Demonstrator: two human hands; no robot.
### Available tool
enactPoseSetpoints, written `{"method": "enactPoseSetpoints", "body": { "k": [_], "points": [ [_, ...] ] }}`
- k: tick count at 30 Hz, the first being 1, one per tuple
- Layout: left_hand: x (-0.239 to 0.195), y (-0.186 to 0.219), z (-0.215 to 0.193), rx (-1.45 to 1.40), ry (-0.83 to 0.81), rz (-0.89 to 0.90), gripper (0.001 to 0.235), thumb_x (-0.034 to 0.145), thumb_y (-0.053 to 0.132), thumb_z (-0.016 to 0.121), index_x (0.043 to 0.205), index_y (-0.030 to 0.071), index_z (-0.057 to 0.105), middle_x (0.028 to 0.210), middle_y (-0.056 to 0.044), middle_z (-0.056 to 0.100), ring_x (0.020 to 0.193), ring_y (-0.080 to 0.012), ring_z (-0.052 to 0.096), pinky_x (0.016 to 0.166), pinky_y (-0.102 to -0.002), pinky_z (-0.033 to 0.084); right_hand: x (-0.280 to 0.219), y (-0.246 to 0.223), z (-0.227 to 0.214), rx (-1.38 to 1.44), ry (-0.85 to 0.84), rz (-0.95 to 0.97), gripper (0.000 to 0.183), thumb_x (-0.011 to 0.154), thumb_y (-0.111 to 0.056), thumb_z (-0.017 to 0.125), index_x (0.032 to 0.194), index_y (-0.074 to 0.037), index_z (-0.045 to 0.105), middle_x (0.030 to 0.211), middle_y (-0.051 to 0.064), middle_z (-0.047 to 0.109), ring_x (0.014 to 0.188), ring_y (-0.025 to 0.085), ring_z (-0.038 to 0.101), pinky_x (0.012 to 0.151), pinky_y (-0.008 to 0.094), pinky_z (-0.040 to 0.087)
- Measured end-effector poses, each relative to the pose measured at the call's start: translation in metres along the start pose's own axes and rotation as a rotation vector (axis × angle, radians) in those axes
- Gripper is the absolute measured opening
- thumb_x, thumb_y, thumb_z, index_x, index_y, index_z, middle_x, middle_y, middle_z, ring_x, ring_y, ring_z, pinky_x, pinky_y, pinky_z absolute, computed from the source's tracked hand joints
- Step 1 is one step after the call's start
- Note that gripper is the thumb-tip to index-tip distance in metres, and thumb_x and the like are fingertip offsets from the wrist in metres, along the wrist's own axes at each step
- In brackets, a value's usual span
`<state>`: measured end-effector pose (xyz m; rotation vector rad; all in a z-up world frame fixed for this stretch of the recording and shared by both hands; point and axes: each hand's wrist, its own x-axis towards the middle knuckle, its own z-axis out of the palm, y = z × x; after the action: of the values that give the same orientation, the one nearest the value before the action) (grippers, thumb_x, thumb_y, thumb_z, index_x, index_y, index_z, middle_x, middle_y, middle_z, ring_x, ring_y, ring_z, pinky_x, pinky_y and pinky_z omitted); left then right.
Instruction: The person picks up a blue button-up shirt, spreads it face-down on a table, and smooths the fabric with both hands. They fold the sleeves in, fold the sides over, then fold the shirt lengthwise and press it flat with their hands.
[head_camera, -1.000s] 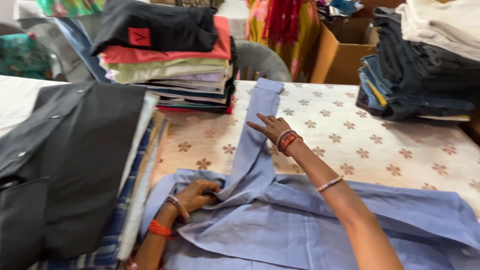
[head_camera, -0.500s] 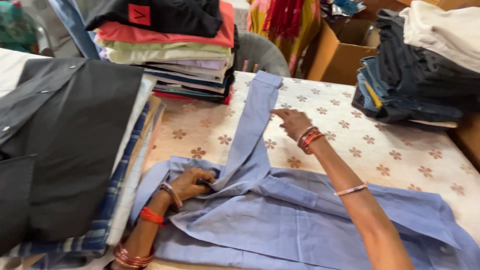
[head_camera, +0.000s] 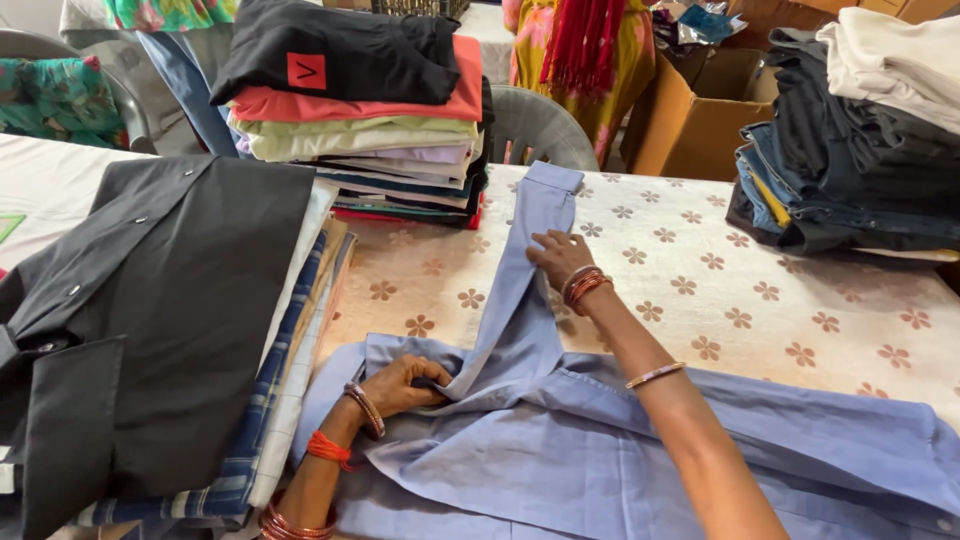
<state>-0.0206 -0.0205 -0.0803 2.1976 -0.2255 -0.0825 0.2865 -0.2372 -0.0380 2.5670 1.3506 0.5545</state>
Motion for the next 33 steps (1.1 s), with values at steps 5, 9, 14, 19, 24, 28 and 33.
{"method": "enactPoseSetpoints", "body": {
  "k": [5, 9, 14, 19, 24, 28, 33],
  "points": [
    [0.000, -0.003, 0.005, -0.248, -0.058, -0.041, 0.019, 0.086, 0.007, 0.075, 0.104, 0.002, 0.078, 0.092, -0.002, 0.078, 0.085, -0.0048, 0.066, 0.078, -0.023, 0.055, -0.019, 0.018, -0.041, 0.660, -0.098, 0.389, 0.023, 0.113, -0.011, 0.042, 0.135, -0.013, 0.047, 0.117, 0.020, 0.070, 0.110, 0.034, 0.068, 0.101, 0.040, 0.054],
    [0.000, 0.000, 0.005, -0.241, -0.055, -0.029, 0.016, 0.088, 0.007, 0.074, 0.103, 0.001, 0.078, 0.094, -0.004, 0.079, 0.088, -0.0065, 0.067, 0.081, -0.025, 0.055, -0.060, 0.030, -0.045, 1.354, 0.354, 0.107, 0.024, 0.101, -0.003, 0.048, 0.125, -0.002, 0.049, 0.116, 0.021, 0.056, 0.104, 0.024, 0.061, 0.097, 0.037, 0.051],
    [-0.003, 0.008, -0.003, -0.309, -0.108, 0.030, 0.024, 0.078, -0.005, 0.064, 0.096, 0.001, 0.078, 0.105, -0.005, 0.080, 0.100, -0.0140, 0.074, 0.093, -0.028, 0.059, -0.184, -0.019, -0.213, 1.888, -0.609, -0.856, 0.019, 0.111, -0.024, 0.060, 0.123, -0.010, 0.058, 0.135, 0.010, 0.069, 0.134, 0.021, 0.063, 0.118, 0.037, 0.048],
    [-0.005, 0.011, -0.004, -0.271, -0.087, 0.053, 0.031, 0.074, -0.012, 0.056, 0.094, -0.001, 0.077, 0.101, -0.009, 0.081, 0.102, -0.0155, 0.074, 0.098, -0.028, 0.055, -0.197, -0.012, -0.183, 1.362, -0.343, -0.422, 0.024, 0.099, -0.009, 0.065, 0.123, -0.006, 0.065, 0.122, 0.008, 0.075, 0.115, 0.016, 0.071, 0.100, 0.033, 0.057],
    [-0.010, 0.017, -0.010, -0.362, 0.015, -0.071, 0.034, 0.079, -0.012, 0.053, 0.098, 0.002, 0.078, 0.100, -0.007, 0.080, 0.096, -0.0139, 0.072, 0.093, -0.027, 0.056, -0.208, 0.018, -0.117, 1.215, -0.187, -0.118, 0.027, 0.094, -0.005, 0.061, 0.118, -0.005, 0.070, 0.108, 0.010, 0.078, 0.104, 0.018, 0.075, 0.094, 0.034, 0.058],
    [-0.003, -0.009, -0.006, -0.581, 0.367, 0.043, 0.043, 0.079, -0.010, 0.043, 0.107, 0.002, 0.073, 0.104, -0.007, 0.078, 0.094, -0.0145, 0.072, 0.090, -0.029, 0.058, -0.226, 0.020, -0.086, 0.951, -0.165, 0.032, 0.024, 0.093, -0.012, 0.064, 0.116, -0.008, 0.071, 0.107, 0.006, 0.079, 0.101, 0.016, 0.075, 0.090, 0.030, 0.060],
    [-0.011, 0.028, -0.008, -0.031, 0.718, -0.110, 0.035, 0.088, -0.006, 0.052, 0.114, 0.007, 0.072, 0.109, -0.007, 0.079, 0.097, -0.0178, 0.075, 0.089, -0.030, 0.059, -0.235, 0.000, -0.060, 0.782, 0.000, -0.096, 0.030, 0.094, -0.024, 0.067, 0.121, -0.010, 0.070, 0.113, 0.008, 0.077, 0.106, 0.023, 0.071, 0.094, 0.035, 0.057]
  ]
}}
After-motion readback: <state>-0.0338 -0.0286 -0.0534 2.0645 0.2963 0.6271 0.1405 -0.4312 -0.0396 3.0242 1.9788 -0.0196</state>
